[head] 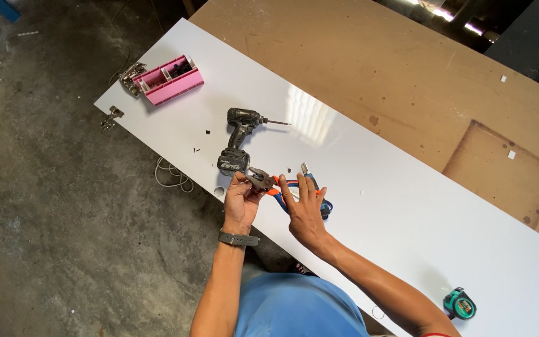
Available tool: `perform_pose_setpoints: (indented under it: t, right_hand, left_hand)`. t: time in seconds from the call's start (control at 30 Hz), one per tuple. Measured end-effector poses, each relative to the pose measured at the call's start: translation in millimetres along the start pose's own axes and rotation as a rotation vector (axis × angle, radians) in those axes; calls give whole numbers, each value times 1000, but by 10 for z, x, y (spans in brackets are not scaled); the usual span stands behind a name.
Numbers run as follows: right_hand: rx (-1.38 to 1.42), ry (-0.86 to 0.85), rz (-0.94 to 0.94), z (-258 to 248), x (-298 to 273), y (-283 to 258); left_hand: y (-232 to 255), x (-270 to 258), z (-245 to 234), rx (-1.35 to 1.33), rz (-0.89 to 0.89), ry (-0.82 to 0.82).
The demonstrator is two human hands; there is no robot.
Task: Installing or adjusting cabinet hinges on a white board using hand tools and a power drill.
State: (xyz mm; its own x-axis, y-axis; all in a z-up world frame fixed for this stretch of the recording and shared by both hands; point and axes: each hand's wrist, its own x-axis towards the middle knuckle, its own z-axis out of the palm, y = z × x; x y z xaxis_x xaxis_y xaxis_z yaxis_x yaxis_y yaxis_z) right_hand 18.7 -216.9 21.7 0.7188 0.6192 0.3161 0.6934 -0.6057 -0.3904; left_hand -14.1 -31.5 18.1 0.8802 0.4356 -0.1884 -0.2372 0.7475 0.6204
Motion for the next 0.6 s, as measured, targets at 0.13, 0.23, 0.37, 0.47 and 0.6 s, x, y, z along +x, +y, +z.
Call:
perform_pose_setpoints:
  t: [0.13, 0.23, 0.37, 0.47, 0.6]
  right_hand:
    - [41, -51, 20, 3, -46, -27]
    - [44, -80, 15, -50, -60, -44]
    - [94, 25, -67, -153, -42, -25]
    - [144, -121, 8, -37, -88, 41]
    - [269, -109, 38, -122, 27, 14]
  left_hand:
    - [88, -73, 174, 23, -51, 60]
    - [-6, -31, -39, -27, -60, 48]
    - [-37, -8, -73, -25, -56, 11]
    - [-38, 0, -127, -29, -69, 49]
    - [-107, 35, -260, -53, -53, -19]
